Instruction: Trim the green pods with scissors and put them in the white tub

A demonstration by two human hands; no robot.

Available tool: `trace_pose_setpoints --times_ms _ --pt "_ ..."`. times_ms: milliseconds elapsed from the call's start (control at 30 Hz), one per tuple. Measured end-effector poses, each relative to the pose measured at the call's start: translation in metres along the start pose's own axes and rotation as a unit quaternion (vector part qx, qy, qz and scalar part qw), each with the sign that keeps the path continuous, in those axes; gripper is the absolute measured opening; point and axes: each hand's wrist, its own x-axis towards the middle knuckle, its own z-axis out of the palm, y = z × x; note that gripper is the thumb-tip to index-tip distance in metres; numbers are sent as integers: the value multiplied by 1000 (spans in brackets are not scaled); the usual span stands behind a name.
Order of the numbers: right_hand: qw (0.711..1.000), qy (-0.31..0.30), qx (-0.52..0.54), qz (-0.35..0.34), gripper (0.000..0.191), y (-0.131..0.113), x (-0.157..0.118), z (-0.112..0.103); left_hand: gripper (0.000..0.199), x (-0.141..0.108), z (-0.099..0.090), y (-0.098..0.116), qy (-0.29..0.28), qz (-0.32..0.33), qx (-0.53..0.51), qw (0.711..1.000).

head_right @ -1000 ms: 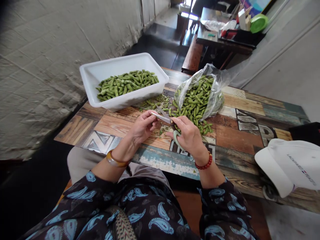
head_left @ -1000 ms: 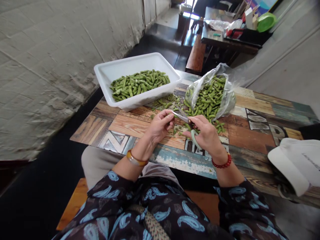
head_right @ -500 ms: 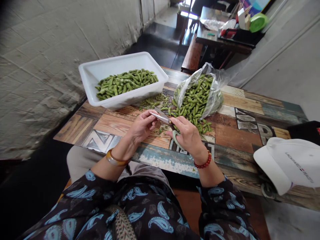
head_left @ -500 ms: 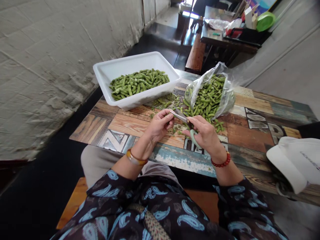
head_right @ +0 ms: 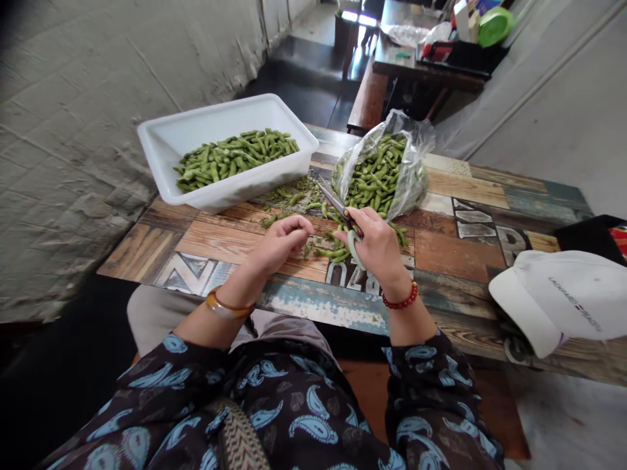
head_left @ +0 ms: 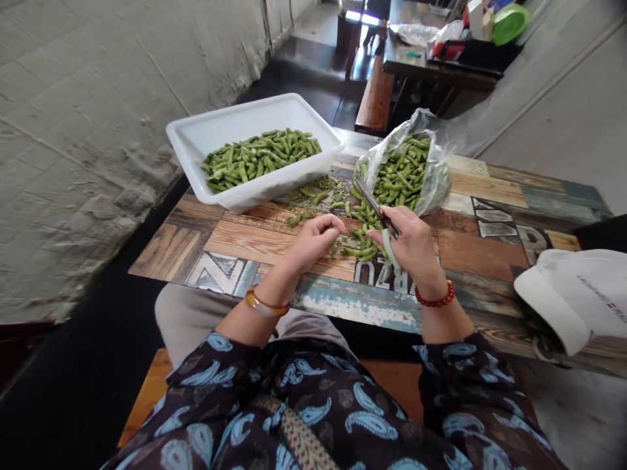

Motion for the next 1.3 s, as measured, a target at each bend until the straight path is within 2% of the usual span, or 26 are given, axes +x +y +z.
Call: trace_pose_setpoints --times_ms 67,167,233,300,333,400,533,633,733,900,1067,1300 --pt "1000 -1 -1 -3 35 0 1 -1 7 1 6 -4 -29 71 194 978" --pt "1000 -11 -4 0 34 -3 1 -1 8 2 16 -8 -80 143 411 897" --pt "1000 -15 -5 -2 33 -4 1 0 10 2 21 -9 -105 157 486 853" --pt "1000 -15 -7 -7 32 -4 0 1 12 1 23 -9 -119 164 515 833" --pt "1000 -15 -7 -9 32 -4 0 2 12 2 23 -9 -117 166 513 834" --pt "1000 -14 -9 -9 32 -3 0 2 8 3 20 -9 -96 172 469 861" --pt "1000 -22 -3 -10 34 -2 0 1 8 8 6 -10 -12 148 259 954" --pt "999 -43 17 -10 35 -2 0 1 14 10 -5 -10 25 101 113 988" --pt "996 -75 48 -14 38 -3 0 2 21 10 -10 -11 25 90 52 994" --pt "990 -122 67 -24 42 -5 -1 3 27 7 -10 -8 4 99 67 993" --pt "989 -128 63 -38 45 -7 -1 2 28 5 -9 -1 -10 138 101 985" --pt "989 -131 55 -51 45 -9 -1 1 22 4 -12 3 -27 158 159 974"
